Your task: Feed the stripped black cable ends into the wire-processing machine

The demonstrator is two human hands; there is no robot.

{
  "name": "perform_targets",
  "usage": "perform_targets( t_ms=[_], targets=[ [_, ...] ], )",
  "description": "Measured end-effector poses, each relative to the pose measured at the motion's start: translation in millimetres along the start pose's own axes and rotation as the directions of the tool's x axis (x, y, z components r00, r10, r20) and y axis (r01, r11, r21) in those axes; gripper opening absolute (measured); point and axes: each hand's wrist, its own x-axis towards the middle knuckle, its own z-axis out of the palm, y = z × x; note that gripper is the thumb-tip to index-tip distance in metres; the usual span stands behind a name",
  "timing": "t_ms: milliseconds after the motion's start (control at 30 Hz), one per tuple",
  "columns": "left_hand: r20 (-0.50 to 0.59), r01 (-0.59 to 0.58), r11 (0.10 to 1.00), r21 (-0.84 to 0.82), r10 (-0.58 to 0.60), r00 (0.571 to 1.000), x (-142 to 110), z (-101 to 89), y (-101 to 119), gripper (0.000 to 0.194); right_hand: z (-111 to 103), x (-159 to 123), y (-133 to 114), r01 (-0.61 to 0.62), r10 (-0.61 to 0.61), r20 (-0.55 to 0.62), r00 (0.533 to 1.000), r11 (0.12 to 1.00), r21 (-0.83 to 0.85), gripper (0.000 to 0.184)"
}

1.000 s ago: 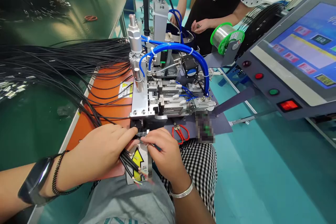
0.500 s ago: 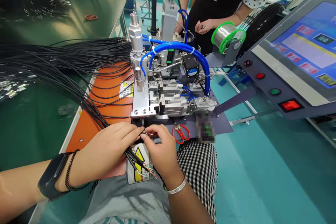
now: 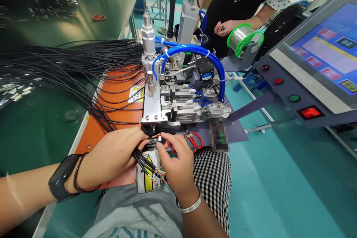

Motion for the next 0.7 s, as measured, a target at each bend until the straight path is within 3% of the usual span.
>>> perform_targets(
  t_ms=[133, 200, 300, 367, 533, 700],
  targets=[
    [-0.005, 0.005, 1.000, 0.020, -0.005, 1.000, 0.2, -1.6, -0.7, 0.020, 0.8, 1.7, -4.8, 0.124, -0.114, 0.131, 0.985, 0.990, -0.067, 0.010],
    [-0.017, -0.005, 1.000, 0.031, 0.005, 1.000, 0.1, -1.9, -1.0, 0.020, 2.0, 2.6, -6.0, 0.109, -0.095, 0.171, 0.981, 0.991, -0.078, 0.009],
    [-0.020, -0.015, 0.999, 0.043, 0.016, 1.000, -0.3, -2.6, -0.5, 0.018, 4.3, 3.1, -6.6, -0.048, 0.052, 0.068, 0.996, 0.998, -0.051, 0.007],
    [-0.013, -0.021, 0.998, 0.051, 0.022, 1.000, -0.6, -3.2, 0.1, 0.017, 5.5, 3.0, -7.1, -0.084, 0.085, 0.033, 0.996, 0.996, -0.031, 0.009],
    [-0.004, -0.047, 0.997, 0.062, 0.047, 0.999, -1.3, -2.6, -0.3, 0.011, 6.8, 2.8, -8.6, -0.004, 0.005, 0.134, 0.991, 1.000, -0.003, 0.011],
    [0.114, -0.072, 0.997, 0.002, 0.071, 0.991, -2.8, -4.6, 0.2, 0.014, 4.4, 8.5, -5.5, 0.058, -0.051, 0.138, 0.989, 0.997, -0.045, 0.012]
  ],
)
